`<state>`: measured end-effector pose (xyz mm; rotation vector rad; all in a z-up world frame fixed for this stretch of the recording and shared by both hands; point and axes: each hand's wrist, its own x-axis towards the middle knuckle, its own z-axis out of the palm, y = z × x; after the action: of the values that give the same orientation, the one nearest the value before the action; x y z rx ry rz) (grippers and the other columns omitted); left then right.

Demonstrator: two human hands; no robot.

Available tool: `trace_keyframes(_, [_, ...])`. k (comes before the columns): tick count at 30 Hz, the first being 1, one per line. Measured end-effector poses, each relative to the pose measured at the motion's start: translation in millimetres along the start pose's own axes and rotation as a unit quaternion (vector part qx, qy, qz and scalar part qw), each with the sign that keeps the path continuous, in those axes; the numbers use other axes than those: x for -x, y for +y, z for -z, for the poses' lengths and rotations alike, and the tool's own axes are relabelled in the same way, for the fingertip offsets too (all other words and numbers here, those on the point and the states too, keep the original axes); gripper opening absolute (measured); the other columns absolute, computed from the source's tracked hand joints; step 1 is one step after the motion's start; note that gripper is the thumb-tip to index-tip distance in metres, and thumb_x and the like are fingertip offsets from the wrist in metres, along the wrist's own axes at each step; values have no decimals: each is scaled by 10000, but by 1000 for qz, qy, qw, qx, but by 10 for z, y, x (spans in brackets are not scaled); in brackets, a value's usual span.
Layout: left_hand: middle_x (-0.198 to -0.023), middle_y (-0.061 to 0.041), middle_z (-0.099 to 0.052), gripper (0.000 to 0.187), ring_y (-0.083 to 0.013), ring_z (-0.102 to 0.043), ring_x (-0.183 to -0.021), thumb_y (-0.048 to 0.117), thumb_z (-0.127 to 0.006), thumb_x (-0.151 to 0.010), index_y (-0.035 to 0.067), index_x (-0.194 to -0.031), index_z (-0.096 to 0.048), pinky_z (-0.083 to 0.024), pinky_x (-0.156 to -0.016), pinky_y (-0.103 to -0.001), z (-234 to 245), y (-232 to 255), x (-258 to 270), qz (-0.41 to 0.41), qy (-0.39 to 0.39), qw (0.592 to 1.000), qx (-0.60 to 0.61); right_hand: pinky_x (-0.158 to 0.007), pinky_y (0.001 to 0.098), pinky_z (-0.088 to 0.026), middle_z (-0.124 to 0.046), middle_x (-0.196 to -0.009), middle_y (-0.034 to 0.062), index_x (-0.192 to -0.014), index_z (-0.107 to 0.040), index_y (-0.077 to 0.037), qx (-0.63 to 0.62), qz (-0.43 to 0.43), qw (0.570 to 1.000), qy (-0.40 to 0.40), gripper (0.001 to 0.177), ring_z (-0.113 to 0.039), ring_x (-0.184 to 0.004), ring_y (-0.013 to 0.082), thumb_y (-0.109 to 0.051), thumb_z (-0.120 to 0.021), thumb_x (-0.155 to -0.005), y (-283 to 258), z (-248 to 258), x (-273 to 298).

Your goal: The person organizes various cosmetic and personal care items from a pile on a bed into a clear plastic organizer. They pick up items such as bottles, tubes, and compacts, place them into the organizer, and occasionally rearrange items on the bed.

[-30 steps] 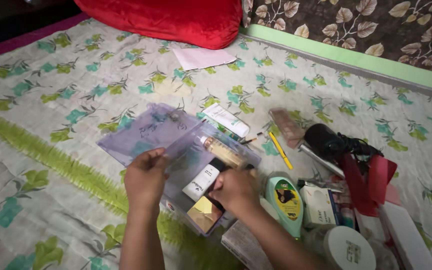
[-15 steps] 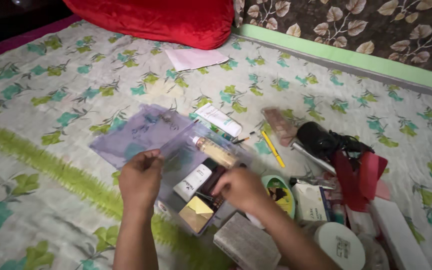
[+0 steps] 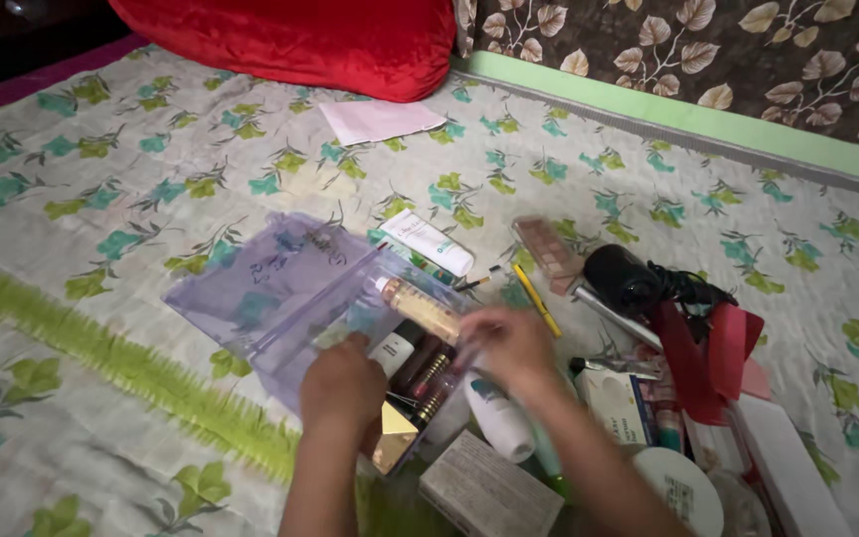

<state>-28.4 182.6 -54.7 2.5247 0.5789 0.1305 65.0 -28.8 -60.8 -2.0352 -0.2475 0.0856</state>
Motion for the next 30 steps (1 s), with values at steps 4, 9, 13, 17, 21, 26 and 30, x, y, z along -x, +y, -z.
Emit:
trace_keyframes(4, [-1119,-195,-731,403,-366,-682,-1094,180,-570,-839,123,-1216,-701,-519,-976,-475,9,-21,2,-4,12,1000,12,-712,360,-569,-789,-873,88,-979,-816,-118,93,-3,981,172,181,-750,-788,225,-204,-762,-829,517,582,-495])
trace_keyframes(9, [-1131,-206,-721,423,-381,-674,-1082,149,-581,-795,112,-1197,-711,-512,-965,-481,64,9,-20,-17,51,998,27,-817,420,-575,-797,-947,148,-943,-827,-136,319,-106,939,69,288,-762,-899,300,-365,-803,-770,882,874,-684])
trace_keyframes(13, [-1101,-189,-734,393,-359,-693,-1057,227,-613,-834,107,-1199,-691,-521,-963,-469,107,6,-28,-26,33,999,20,-885,459,-585,-757,-1073,177,-1000,-800,-101,425,-130,895,49,283,-729,-1029,350,-266,-775,-772,769,846,-717])
trace_keyframes(17, [-1056,-183,-747,402,-349,-699,-1043,228,-636,-809,112,-1190,-696,-530,-951,-460,150,59,-42,-25,35,999,22,-957,449,-579,-736,-1136,209,-1050,-768,-72,476,-171,862,-40,331,-721,-1101,363,-228,-788,-759,509,922,-722])
trace_keyframes(21, [-1083,-148,-741,338,-337,-684,-1070,175,-643,-763,158,-1079,-764,-529,-943,-458,102,113,-52,42,10,999,32,-870,495,-569,-740,-1071,186,-1004,-746,-83,455,-36,888,65,216,-717,-1022,377,-171,-728,-807,79,808,-638])
trace_keyframes(26, [-1097,-183,-747,340,-350,-692,-1084,175,-567,-843,160,-1128,-751,-525,-980,-447,-54,135,-64,50,76,995,43,-718,349,-610,-798,-829,38,-824,-821,-199,166,195,953,-164,159,-804,-799,197,-109,-712,-752,-551,-30,-133])
trace_keyframes(30, [-1155,-198,-729,425,-363,-678,-1122,150,-526,-849,155,-1237,-697,-513,-978,-465,31,40,-94,115,45,990,64,-733,471,-567,-736,-827,132,-781,-794,-139,373,162,888,-216,79,-723,-822,352,-133,-778,-704,-771,-569,228])
